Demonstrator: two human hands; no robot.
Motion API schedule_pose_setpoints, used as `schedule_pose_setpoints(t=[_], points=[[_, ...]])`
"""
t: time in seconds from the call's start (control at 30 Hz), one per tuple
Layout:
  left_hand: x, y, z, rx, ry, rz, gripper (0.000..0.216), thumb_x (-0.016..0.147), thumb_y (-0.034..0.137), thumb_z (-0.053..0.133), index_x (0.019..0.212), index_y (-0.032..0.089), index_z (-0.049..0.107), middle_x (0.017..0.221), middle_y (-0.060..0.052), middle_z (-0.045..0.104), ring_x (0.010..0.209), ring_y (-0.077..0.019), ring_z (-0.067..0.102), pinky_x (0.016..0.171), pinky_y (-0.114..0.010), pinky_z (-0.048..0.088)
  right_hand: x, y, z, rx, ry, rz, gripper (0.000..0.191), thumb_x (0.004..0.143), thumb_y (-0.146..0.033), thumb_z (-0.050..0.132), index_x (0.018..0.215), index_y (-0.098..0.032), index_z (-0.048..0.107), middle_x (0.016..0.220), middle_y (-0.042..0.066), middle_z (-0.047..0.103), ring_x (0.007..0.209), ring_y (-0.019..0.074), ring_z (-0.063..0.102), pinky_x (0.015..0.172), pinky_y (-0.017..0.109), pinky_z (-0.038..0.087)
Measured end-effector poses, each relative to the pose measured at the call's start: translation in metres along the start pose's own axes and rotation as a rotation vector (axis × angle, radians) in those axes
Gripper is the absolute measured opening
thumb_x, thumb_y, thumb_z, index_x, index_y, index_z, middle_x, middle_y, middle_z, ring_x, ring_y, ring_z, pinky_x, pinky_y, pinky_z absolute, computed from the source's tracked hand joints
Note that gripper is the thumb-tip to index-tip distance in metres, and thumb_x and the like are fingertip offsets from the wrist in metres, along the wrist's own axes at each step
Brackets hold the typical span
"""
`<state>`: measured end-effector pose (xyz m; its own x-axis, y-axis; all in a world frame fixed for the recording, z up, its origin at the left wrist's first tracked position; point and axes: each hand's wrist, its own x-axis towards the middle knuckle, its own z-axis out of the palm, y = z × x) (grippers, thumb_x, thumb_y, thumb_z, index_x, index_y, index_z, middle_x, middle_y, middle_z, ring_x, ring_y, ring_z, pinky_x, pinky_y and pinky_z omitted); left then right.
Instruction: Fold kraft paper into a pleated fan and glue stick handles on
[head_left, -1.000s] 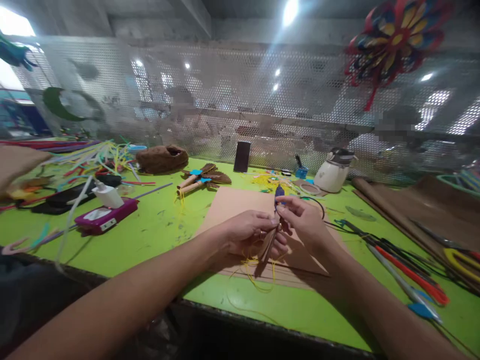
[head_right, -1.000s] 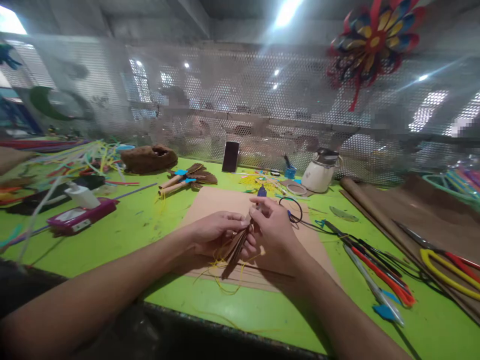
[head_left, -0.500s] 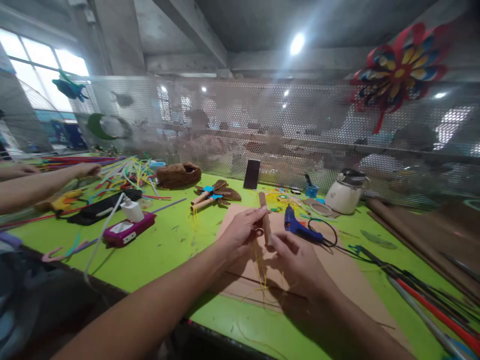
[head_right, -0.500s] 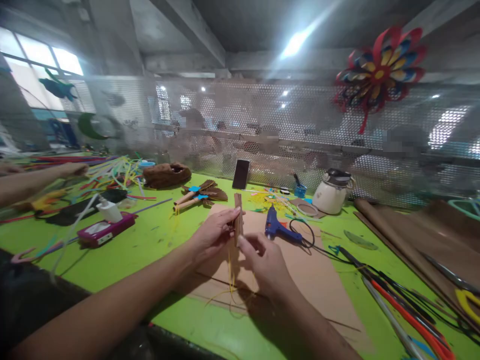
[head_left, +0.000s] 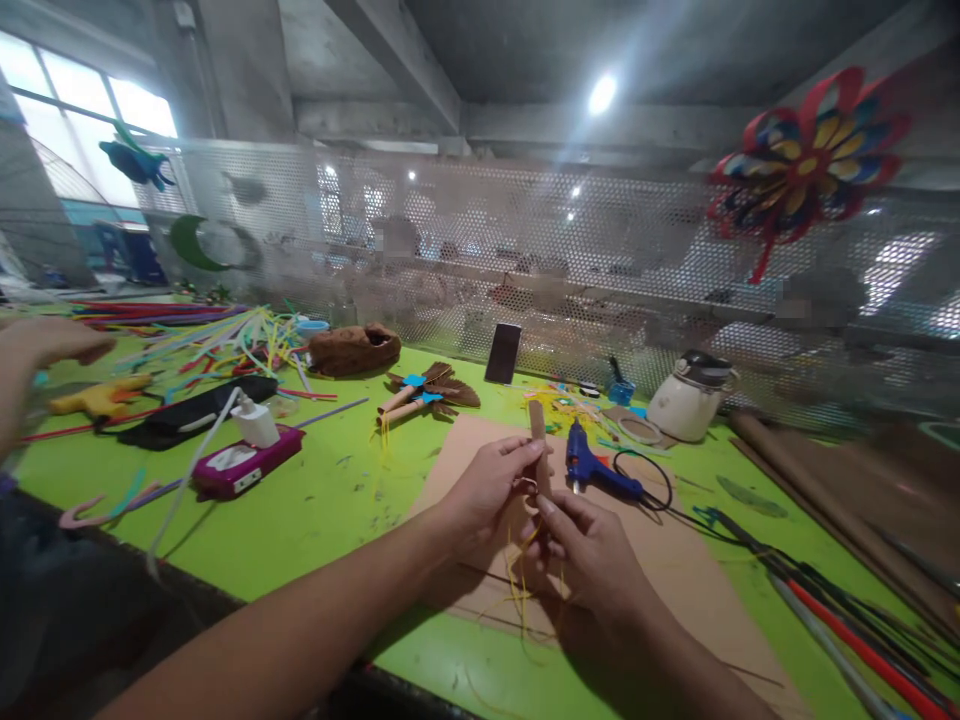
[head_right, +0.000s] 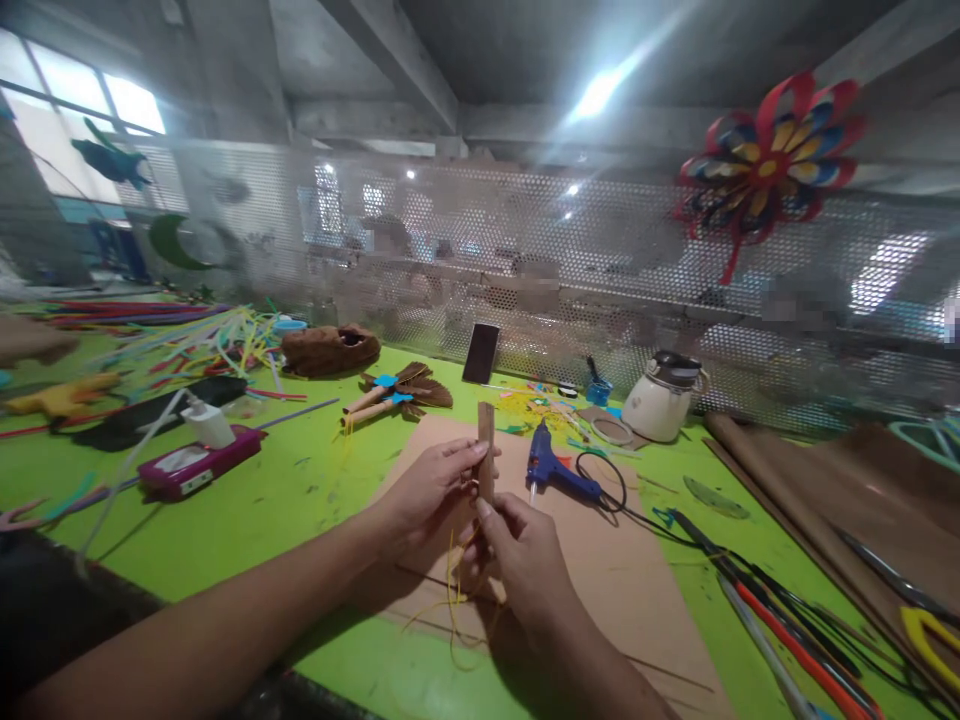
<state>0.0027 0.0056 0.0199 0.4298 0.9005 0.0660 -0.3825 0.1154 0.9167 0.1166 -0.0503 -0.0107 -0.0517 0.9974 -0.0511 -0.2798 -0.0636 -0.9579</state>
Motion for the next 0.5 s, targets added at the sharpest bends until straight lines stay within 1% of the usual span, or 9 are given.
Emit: schedule_pose_setpoints(t=[0.1,0.2,0.3,0.37,0.5], points=[[0.000,0.000,-0.002,0.053,-0.085,0.013,0.018,0.073,0.029,0.064,0.078,0.012,0.061,0.071,-0.003,0.057,0.063,-0.0110,0.050,0.062,-0.025,0.037,0.002,-0.005,-0.003,-0.028,-0.010,-0.050,0.039,0.068,-0.046,0.071,0.084,-0.011,0.064,0.062,0.003,0.062,0.048,0.0095,0.053,0.046,0.021,0.043],[0.001,-0.001,-0.003,0.068,-0.119,0.000,0.019,0.070,0.027,0.067,0.077,0.011,0.062,0.072,-0.005,0.059,0.066,-0.0128,0.053,0.066,-0.027,0.039,0.005,-0.006,-0.008,-0.010,-0.033,-0.070,0.038,0.071,-0.045,0.068,0.087,-0.012,0.064,0.064,0.003,0.062,0.048,0.0085,0.053,0.045,0.020,0.042],[0.002,-0.002,-0.004,0.029,-0.102,-0.016,0.022,0.069,0.029,0.069,0.077,0.010,0.062,0.074,-0.005,0.060,0.069,-0.0141,0.055,0.068,-0.028,0.040,0.006,-0.005,-0.012,-0.015,-0.066,-0.102,0.033,0.076,-0.043,0.065,0.089,-0.012,0.064,0.066,0.003,0.061,0.051,0.0089,0.053,0.047,0.020,0.043],[0.002,-0.002,-0.005,0.011,-0.074,-0.010,0.024,0.071,0.032,0.068,0.077,0.010,0.061,0.074,-0.005,0.060,0.069,-0.0137,0.055,0.067,-0.027,0.040,0.006,-0.006,-0.013,-0.013,-0.084,-0.100,0.033,0.077,-0.042,0.065,0.091,-0.012,0.065,0.067,0.003,0.061,0.053,0.0095,0.054,0.048,0.020,0.043],[0.004,0.000,-0.007,0.009,-0.058,0.017,0.029,0.076,0.040,0.062,0.076,0.010,0.061,0.070,-0.003,0.059,0.062,-0.0110,0.052,0.061,-0.024,0.039,0.003,-0.010,-0.010,-0.012,-0.093,-0.082,0.033,0.075,-0.042,0.065,0.089,-0.012,0.065,0.065,0.002,0.061,0.053,0.0104,0.055,0.049,0.021,0.044]])
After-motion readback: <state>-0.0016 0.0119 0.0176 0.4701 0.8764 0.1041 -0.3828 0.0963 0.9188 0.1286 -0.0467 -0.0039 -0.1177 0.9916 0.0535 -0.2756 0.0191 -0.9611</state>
